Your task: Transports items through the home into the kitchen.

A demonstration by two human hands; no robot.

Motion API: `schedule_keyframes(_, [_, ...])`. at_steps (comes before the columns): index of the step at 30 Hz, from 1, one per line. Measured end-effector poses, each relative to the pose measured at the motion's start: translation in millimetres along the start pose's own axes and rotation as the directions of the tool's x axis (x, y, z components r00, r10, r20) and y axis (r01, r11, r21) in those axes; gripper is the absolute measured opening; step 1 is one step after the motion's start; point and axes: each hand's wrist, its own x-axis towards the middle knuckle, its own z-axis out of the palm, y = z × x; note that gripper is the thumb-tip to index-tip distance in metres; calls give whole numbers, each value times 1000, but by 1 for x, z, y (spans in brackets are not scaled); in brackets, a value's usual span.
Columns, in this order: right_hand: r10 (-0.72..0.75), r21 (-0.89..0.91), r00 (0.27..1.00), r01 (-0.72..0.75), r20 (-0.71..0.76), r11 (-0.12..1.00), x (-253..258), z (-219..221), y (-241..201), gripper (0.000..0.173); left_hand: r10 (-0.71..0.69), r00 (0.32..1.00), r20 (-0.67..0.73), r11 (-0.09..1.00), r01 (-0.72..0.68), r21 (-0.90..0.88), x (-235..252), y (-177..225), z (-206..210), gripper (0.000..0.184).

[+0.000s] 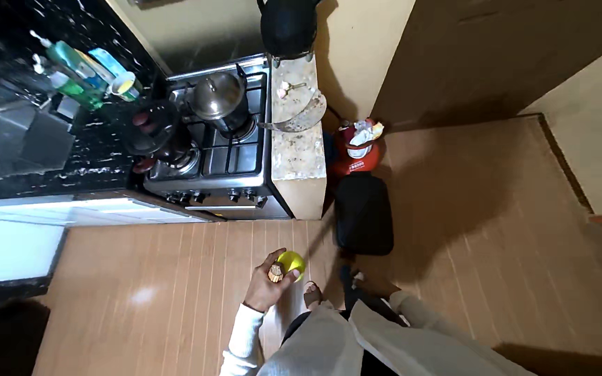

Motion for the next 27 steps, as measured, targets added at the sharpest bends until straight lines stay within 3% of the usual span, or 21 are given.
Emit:
schedule_keyframes(3, [99,264,994,-85,-41,961,20,-21,1,50,-62,997,43,996,65,-58,16,21,11,66])
schedule_keyframes(6, [228,529,968,-138,-107,837,38,-44,-6,51,-63,997,51,987,70,-147,23,28,23,68])
schedule_keyframes(8, [268,550,937,-104,-226,829,58,-60,-2,61,-56,998,32,981,62,-186,25,33,28,69])
schedule_keyframes(10, [277,484,889,-73,-364,872,79,-73,11,85,-42,999,-3,978,40,-204,25,35,31,70])
schedule_keyframes(12, [254,425,867,-55,-428,904,94,-78,23,97,-11,999,-53,980,0,-201,24,35,33,70])
schedule_keyframes(14, [255,368,896,-113,-364,923,88,-77,28,91,18,996,-92,980,-35,-196,22,34,34,69])
schedule_keyframes(17, [270,394,949,-189,-161,900,72,-63,46,58,51,992,-118,980,-72,-184,16,31,37,67])
schedule_keyframes(19, [275,442,960,-221,-60,869,49,-48,47,47,69,994,-89,985,-82,-150,13,27,37,66])
schedule_keyframes(23, [221,466,974,-176,-42,867,4,-21,30,45,113,993,31,990,-110,-89,10,20,39,67])
schedule_keyframes(27, [13,483,1000,-15,7,876,-38,-12,-13,47,144,973,179,988,-150,21,2,21,48,68])
